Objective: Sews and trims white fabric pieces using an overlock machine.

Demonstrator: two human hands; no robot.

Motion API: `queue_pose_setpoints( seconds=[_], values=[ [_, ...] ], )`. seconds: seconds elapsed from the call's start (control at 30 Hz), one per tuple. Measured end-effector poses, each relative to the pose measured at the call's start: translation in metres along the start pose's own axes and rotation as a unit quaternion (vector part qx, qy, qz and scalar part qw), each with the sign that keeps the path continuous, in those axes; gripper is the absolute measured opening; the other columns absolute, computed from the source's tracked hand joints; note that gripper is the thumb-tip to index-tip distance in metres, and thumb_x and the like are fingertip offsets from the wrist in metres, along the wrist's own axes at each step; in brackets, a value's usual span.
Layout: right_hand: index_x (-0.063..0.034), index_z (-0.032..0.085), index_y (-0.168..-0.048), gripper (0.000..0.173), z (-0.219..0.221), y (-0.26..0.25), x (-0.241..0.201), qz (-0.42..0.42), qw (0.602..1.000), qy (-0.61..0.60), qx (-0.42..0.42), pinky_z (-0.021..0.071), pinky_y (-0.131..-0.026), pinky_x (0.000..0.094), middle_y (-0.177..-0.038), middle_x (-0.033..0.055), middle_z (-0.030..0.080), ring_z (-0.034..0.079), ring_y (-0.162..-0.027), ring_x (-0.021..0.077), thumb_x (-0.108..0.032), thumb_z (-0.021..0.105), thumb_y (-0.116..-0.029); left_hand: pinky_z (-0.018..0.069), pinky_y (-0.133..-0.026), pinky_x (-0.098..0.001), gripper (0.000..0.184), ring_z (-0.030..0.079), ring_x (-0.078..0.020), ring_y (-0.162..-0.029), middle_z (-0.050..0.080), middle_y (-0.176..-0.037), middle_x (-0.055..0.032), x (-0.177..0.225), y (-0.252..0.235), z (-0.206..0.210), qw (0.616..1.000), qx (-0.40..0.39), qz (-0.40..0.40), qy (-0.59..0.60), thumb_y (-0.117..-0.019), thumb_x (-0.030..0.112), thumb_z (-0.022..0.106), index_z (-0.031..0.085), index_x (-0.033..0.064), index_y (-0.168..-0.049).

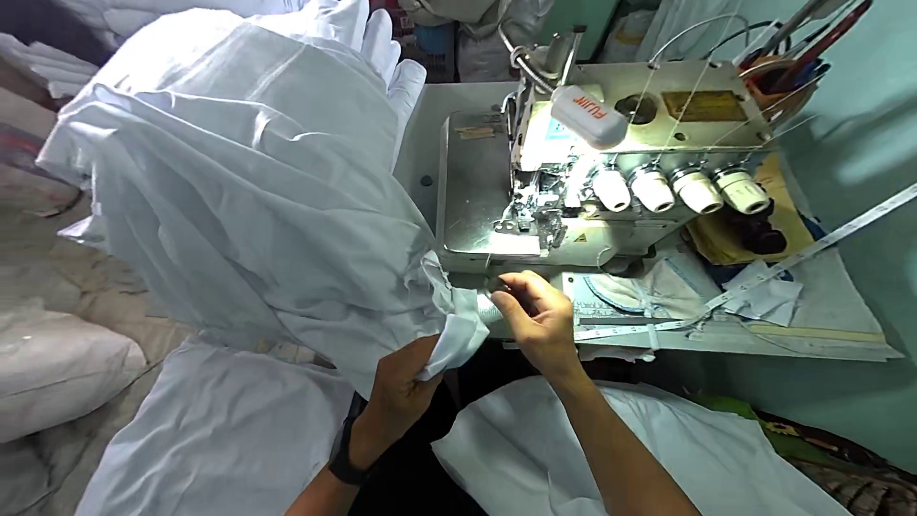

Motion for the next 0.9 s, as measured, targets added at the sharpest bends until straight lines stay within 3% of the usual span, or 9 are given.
queue_pose_setpoints(
  seconds=[0.1,0.23,0.37,0.5,0.63,0.7,0.77,0.83,0.9],
  values=[
    [0.0068,0.071,-0.097,0.023,-0.002,0.017,0.002,-0.003,0.998,0.046,0.051,0.0459,-0.064,0.0086,-0.080,0.0042,0.062,0.054,-0.069,-0.0028,-0.015,0.070,-0.0921,0.0517,-0.089,-0.0144,0.016,0.066,0.0008,-0.095,0.072,-0.097,-0.0083,-0.003,0.015,-0.002,1.000,0.002,-0.001,0.031,-0.0979,0.008,0.062,0.066,-0.0046,-0.106],
    [0.0043,0.074,-0.091,0.021,0.005,0.026,0.003,-0.080,0.966,0.236,0.073,0.0499,-0.057,0.0294,-0.075,0.0135,0.067,0.062,-0.062,0.0197,-0.017,0.070,-0.0894,0.0520,-0.094,-0.0175,0.017,0.066,-0.0008,-0.103,0.072,-0.105,-0.0050,0.003,0.020,0.001,0.998,0.000,0.013,0.058,-0.0995,0.010,0.060,0.066,-0.0003,-0.111],
    [0.0038,0.074,-0.089,0.020,0.023,0.027,0.002,-0.119,0.959,0.253,0.045,0.0520,-0.056,0.0332,-0.076,0.0139,0.069,0.067,-0.064,0.0235,-0.015,0.067,-0.0903,0.0515,-0.097,-0.0186,0.014,0.066,-0.0039,-0.106,0.072,-0.107,-0.0076,0.006,0.024,0.005,0.998,-0.019,0.022,0.062,-0.0990,0.009,0.060,0.065,-0.0012,-0.108],
    [0.0053,0.073,-0.092,0.021,0.041,0.019,-0.008,-0.161,0.969,0.185,0.028,0.0508,-0.054,0.0297,-0.078,0.0142,0.069,0.066,-0.063,0.0203,-0.014,0.066,-0.0919,0.0508,-0.096,-0.0191,0.012,0.066,-0.0076,-0.105,0.071,-0.106,-0.0106,0.008,0.027,0.009,0.994,-0.065,0.030,0.079,-0.0985,0.008,0.061,0.064,-0.0019,-0.105],
    [0.0035,0.071,-0.096,0.013,0.017,0.012,-0.015,-0.041,0.996,-0.070,0.030,0.0511,-0.068,0.0121,-0.081,-0.0005,0.065,0.059,-0.073,-0.0034,-0.007,0.064,-0.0959,0.0516,-0.092,-0.0167,0.014,0.066,-0.0038,-0.099,0.072,-0.101,-0.0102,0.011,0.031,0.000,0.989,-0.098,0.002,0.107,-0.0979,0.008,0.061,0.065,-0.0036,-0.106],
    [-0.0008,0.071,-0.094,0.011,-0.004,0.008,-0.018,0.001,0.995,-0.093,0.045,0.0493,-0.068,0.0091,-0.082,-0.0086,0.064,0.057,-0.073,-0.0095,-0.006,0.062,-0.0963,0.0515,-0.091,-0.0168,0.015,0.066,-0.0040,-0.099,0.071,-0.099,-0.0105,0.014,0.031,-0.006,0.984,-0.119,-0.001,0.129,-0.0986,0.009,0.060,0.064,-0.0038,-0.105],
    [0.0014,0.070,-0.094,0.010,-0.008,0.006,-0.025,-0.007,0.998,-0.053,0.022,0.0484,-0.064,0.0081,-0.080,-0.0059,0.062,0.055,-0.070,-0.0085,-0.007,0.065,-0.0927,0.0519,-0.094,-0.0199,0.012,0.066,-0.0079,-0.101,0.071,-0.101,-0.0123,0.018,0.032,-0.006,0.977,-0.151,0.005,0.153,-0.0980,0.007,0.060,0.063,-0.0037,-0.103],
    [0.0040,0.070,-0.100,0.027,0.011,0.006,-0.034,-0.050,0.997,0.023,-0.062,0.0472,-0.059,0.0184,-0.081,0.0045,0.062,0.055,-0.067,0.0038,-0.019,0.075,-0.0864,0.0527,-0.095,-0.0223,0.012,0.068,-0.0117,-0.103,0.071,-0.102,-0.0141,0.023,0.032,-0.006,0.972,-0.178,0.009,0.150,-0.0970,0.006,0.060,0.064,-0.0040,-0.102],
    [0.0041,0.072,-0.113,0.058,0.039,0.008,-0.030,-0.070,0.979,0.138,-0.133,0.0480,-0.052,0.0389,-0.085,0.0143,0.066,0.061,-0.063,0.0224,-0.040,0.083,-0.0763,0.0530,-0.095,-0.0228,0.012,0.068,-0.0122,-0.103,0.071,-0.102,-0.0135,0.032,0.028,-0.017,0.973,-0.192,0.009,0.127,-0.0989,0.008,0.059,0.064,-0.0025,-0.102]
  ],
)
Point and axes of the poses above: each hand's wrist, its own y-axis away from the middle knuckle, its own z-axis out of the palm, x = y × z, the point moved 6 cm from there along -y, towards the middle knuckle
